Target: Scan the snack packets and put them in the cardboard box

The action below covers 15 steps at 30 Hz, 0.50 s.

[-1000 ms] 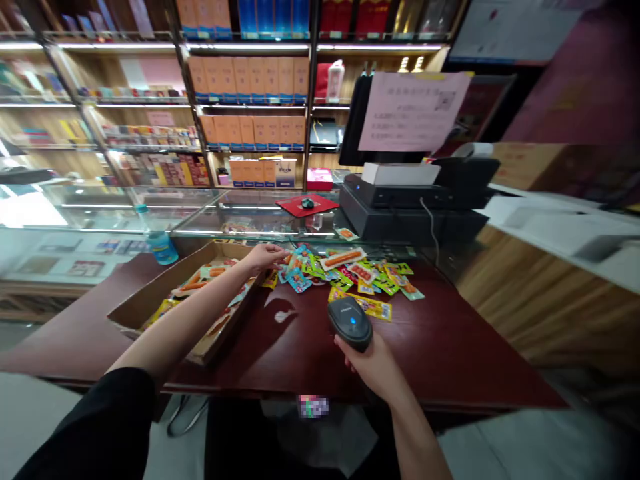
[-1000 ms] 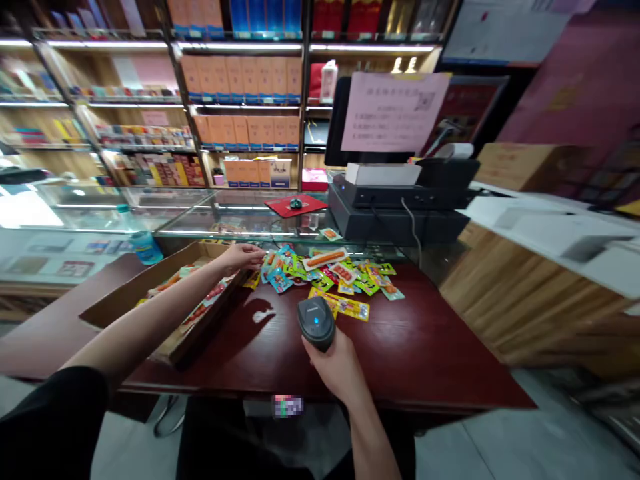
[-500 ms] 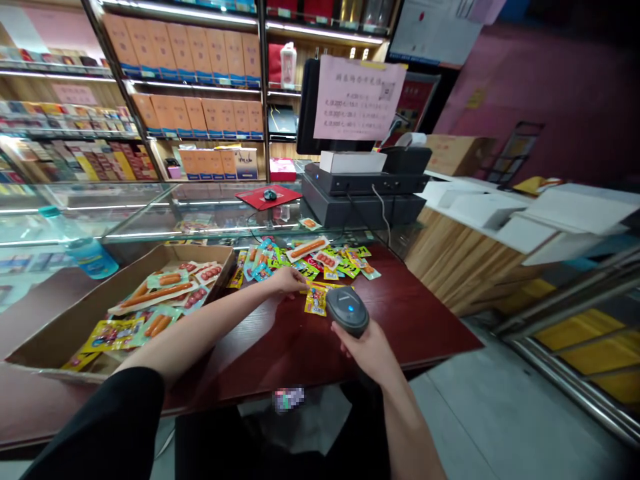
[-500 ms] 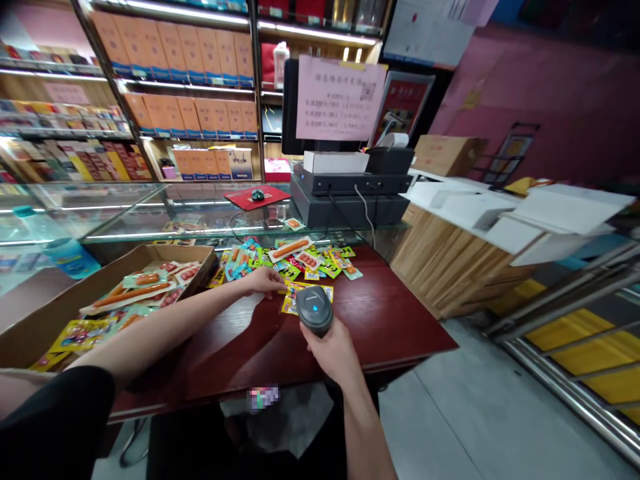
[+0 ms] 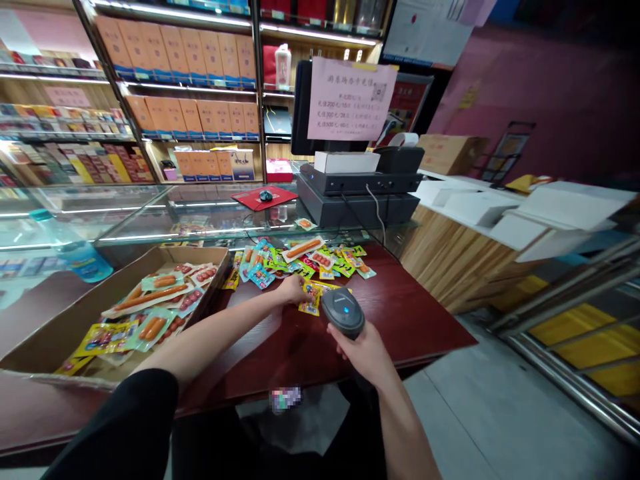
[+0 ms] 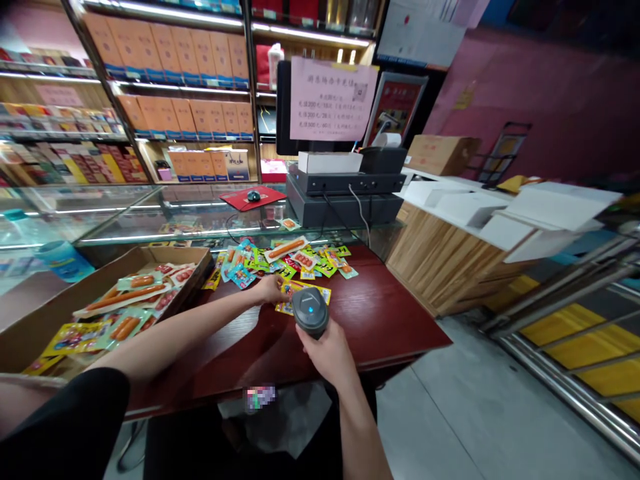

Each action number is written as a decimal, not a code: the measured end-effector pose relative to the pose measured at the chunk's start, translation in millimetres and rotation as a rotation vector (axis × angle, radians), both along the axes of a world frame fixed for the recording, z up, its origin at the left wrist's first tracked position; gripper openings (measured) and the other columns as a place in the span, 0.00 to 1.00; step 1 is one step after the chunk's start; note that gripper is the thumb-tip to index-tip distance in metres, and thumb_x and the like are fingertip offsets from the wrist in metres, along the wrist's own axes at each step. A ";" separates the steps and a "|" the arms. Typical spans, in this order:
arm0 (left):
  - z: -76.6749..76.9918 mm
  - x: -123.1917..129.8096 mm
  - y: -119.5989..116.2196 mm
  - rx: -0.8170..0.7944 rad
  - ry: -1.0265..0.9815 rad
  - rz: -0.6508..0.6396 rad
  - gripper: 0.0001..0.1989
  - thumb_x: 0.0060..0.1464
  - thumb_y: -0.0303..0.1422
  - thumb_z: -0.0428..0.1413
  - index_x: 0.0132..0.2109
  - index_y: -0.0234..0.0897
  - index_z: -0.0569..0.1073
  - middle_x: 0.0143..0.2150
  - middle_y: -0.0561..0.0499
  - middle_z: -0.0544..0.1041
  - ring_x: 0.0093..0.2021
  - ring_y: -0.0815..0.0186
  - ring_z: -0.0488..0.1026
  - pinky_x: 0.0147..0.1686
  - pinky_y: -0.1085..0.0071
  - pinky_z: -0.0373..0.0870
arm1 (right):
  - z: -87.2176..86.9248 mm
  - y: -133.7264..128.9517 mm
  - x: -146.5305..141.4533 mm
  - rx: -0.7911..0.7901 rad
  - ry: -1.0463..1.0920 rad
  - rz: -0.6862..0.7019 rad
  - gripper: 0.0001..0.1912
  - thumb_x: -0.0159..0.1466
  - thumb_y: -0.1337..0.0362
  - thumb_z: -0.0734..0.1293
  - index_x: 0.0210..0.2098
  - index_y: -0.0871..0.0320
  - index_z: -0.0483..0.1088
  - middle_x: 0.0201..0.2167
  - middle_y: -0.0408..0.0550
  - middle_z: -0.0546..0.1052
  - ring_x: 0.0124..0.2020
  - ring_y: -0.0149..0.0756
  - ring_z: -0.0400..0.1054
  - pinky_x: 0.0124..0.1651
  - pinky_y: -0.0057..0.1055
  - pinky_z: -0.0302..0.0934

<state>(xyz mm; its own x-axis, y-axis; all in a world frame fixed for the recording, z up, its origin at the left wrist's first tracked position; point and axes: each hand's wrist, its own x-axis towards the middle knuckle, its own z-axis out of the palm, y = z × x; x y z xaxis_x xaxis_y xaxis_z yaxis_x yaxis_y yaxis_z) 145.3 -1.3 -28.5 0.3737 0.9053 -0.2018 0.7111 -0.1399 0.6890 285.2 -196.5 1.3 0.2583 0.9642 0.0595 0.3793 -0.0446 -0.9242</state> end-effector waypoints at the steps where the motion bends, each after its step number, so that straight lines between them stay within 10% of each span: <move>1: 0.9 -3.8 0.9 -0.041 -0.025 -0.006 0.23 0.34 0.35 0.72 0.37 0.36 0.72 0.30 0.52 0.77 0.31 0.63 0.76 0.28 0.73 0.69 | -1.9 0.3 -1.2 -0.008 0.007 0.003 0.16 0.59 0.51 0.70 0.32 0.59 0.72 0.18 0.45 0.75 0.18 0.36 0.70 0.23 0.29 0.63; 15: 55.9 -85.1 10.2 -0.406 -0.599 0.187 0.26 0.27 0.28 0.75 0.36 0.34 0.74 0.27 0.53 0.77 0.29 0.65 0.76 0.28 0.69 0.76 | -16.6 7.2 -48.1 -0.034 0.034 0.167 0.15 0.60 0.52 0.69 0.34 0.59 0.72 0.24 0.49 0.79 0.19 0.36 0.72 0.21 0.27 0.62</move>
<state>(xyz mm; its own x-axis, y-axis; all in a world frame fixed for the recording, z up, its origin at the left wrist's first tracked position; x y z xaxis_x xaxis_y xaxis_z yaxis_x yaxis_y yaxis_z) 60.2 8.9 27.4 0.3718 0.8623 -0.3437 0.1850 0.2940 0.9377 237.0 -189.3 -15.3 0.0956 0.9952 0.0199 0.3526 -0.0152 -0.9356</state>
